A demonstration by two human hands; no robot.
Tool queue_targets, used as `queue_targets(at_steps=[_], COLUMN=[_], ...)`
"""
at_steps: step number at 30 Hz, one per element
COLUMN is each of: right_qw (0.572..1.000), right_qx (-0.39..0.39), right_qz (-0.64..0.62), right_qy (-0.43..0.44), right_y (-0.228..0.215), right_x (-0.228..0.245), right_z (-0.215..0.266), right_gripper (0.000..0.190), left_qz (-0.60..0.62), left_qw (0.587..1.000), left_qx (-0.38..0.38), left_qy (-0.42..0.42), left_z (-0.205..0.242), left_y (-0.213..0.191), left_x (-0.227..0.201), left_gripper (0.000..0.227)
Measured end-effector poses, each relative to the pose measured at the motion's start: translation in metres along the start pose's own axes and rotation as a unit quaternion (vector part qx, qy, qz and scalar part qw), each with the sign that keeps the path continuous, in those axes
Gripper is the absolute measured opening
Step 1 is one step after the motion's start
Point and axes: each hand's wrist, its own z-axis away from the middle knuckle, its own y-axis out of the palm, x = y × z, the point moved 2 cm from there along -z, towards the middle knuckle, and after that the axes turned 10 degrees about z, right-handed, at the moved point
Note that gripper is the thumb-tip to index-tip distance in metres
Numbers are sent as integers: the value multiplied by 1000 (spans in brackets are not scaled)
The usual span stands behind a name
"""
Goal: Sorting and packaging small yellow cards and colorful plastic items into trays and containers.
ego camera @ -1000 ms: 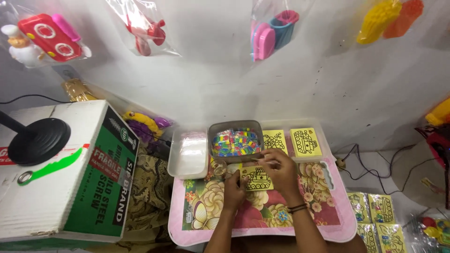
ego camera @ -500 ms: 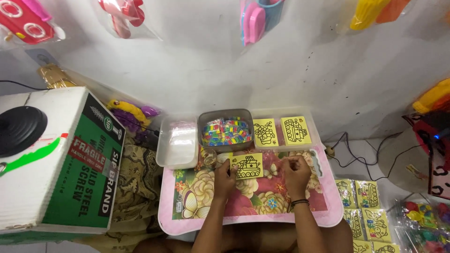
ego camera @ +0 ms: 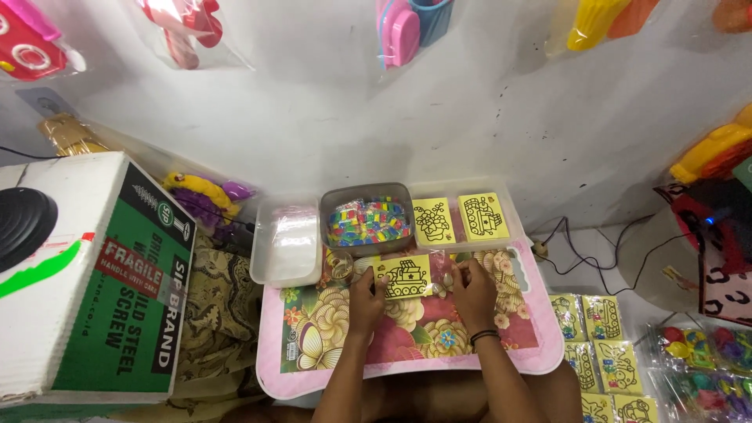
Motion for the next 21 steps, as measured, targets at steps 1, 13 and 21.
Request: queue_targets(at_steps=[1,13,21], right_qw=[1000,998,997], right_qx=[0,22,34], right_qz=[1,-53,-68], right_qy=[1,6,-2], right_y=[-3,-9,-20], right_x=[2,6,15], right_z=[2,1,4], right_gripper=[14,13,17], left_qz=[0,62,71], left_qw=[1000,998,997], left_qx=[1,12,8], left_qy=[-1,-4,-4], left_z=[1,2,6], left_y=[0,-4,-7], left_x=[1,-11,5], left_gripper=[25,28,28])
